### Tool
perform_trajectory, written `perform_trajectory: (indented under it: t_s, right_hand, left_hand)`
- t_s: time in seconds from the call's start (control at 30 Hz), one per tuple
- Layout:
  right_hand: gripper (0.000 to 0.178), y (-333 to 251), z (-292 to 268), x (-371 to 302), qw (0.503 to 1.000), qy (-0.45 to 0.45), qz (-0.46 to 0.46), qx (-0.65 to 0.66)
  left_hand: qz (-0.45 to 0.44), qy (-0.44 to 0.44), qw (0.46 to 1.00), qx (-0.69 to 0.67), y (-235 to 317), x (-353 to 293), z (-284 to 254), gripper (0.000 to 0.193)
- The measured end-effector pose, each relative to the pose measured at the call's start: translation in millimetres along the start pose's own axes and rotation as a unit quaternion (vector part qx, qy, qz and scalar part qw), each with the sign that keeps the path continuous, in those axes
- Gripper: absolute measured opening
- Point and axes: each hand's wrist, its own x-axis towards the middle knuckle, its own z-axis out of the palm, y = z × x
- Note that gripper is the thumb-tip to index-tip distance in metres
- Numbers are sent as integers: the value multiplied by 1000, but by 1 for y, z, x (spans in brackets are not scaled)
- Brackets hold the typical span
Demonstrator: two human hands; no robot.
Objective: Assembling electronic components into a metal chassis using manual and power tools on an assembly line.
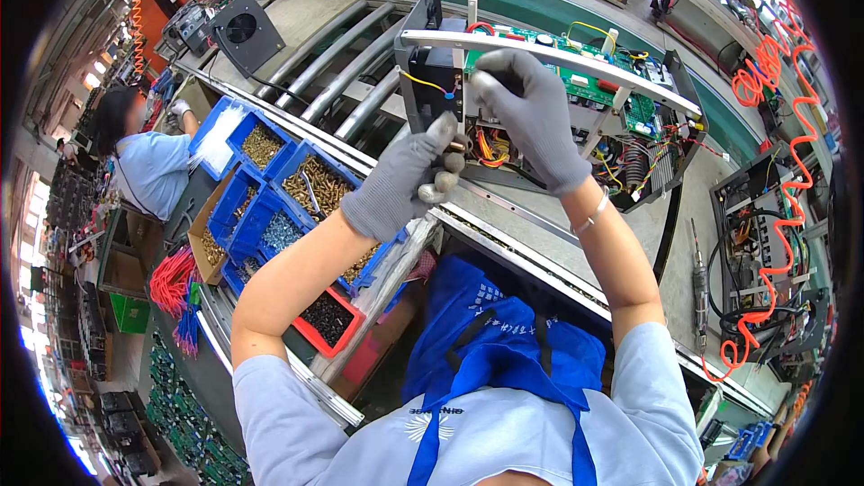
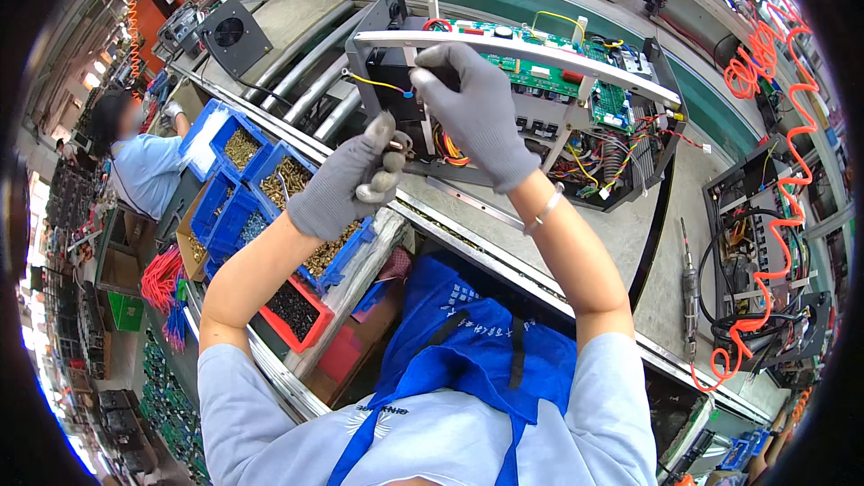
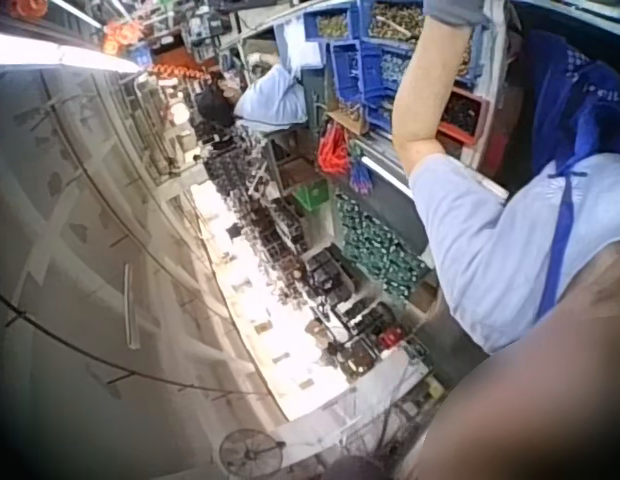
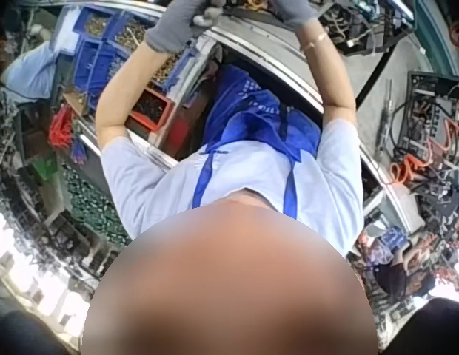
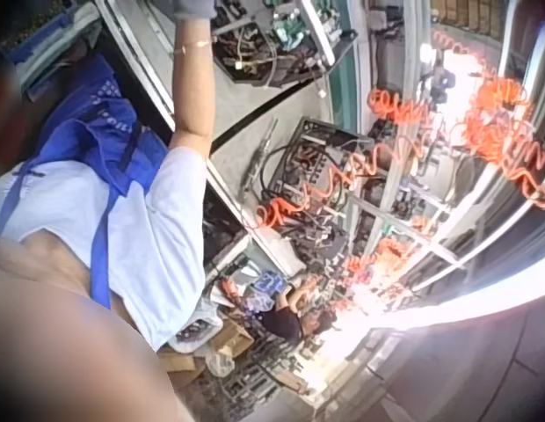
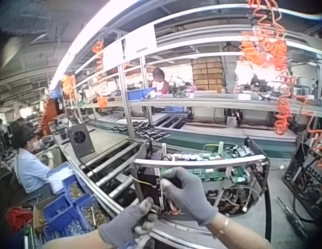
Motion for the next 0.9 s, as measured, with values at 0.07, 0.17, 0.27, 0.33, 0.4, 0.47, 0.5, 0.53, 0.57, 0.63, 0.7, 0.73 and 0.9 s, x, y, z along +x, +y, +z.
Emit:
perform_trajectory:
  t_s: [0.07, 0.17, 0.27, 0.33, 0.4, 0.47, 0.5, 0.53, 0.57, 0.63, 0.7, 0.73, 0.9]
  right_hand:
    - [18, 12, 7, 16, 1000, -11, 10, 25]
    - [18, 16, 17, 26, 999, -9, 19, 25]
    - [18, 24, 22, 30, 998, 30, -29, -51]
    - [20, 30, 25, 34, 986, 54, -89, -134]
    - [19, 32, 28, 38, 979, 53, -93, -172]
    - [18, 34, 31, 39, 971, 52, -99, -209]
    - [19, 35, 32, 39, 973, 55, -86, -205]
    - [21, 35, 32, 38, 975, 58, -71, -203]
    - [21, 34, 31, 37, 975, 56, -71, -204]
    - [21, 29, 30, 35, 950, 67, -126, -279]
    - [21, 27, 30, 36, 946, 65, -137, -286]
    - [21, 26, 30, 37, 943, 66, -146, -292]
    - [21, 13, 26, 44, 925, 33, -118, -361]
  left_hand:
    - [-14, 4, 1000, -14, -2, -6, -9, 35]
    - [-23, 40, 997, 67, -7, -27, -16, 36]
    - [-31, 41, 997, 53, -7, -38, -25, 39]
    - [-30, 34, 998, 52, -7, -41, -29, 35]
    - [-48, 72, 992, 97, -7, -43, -31, 33]
    - [-41, 59, 993, 89, -12, -43, -39, 37]
    - [-36, 46, 995, 83, -14, -43, -42, 41]
    - [-36, 46, 995, 80, -14, -43, -42, 41]
    - [-40, 39, 994, 99, -13, -43, -41, 41]
    - [-44, 32, 992, 115, -14, -43, -40, 42]
    - [-33, -19, 997, 59, -17, -43, -40, 45]
    - [-33, -19, 998, 58, -17, -44, -38, 45]
    - [-58, -6, 993, 102, -17, -48, -29, 37]
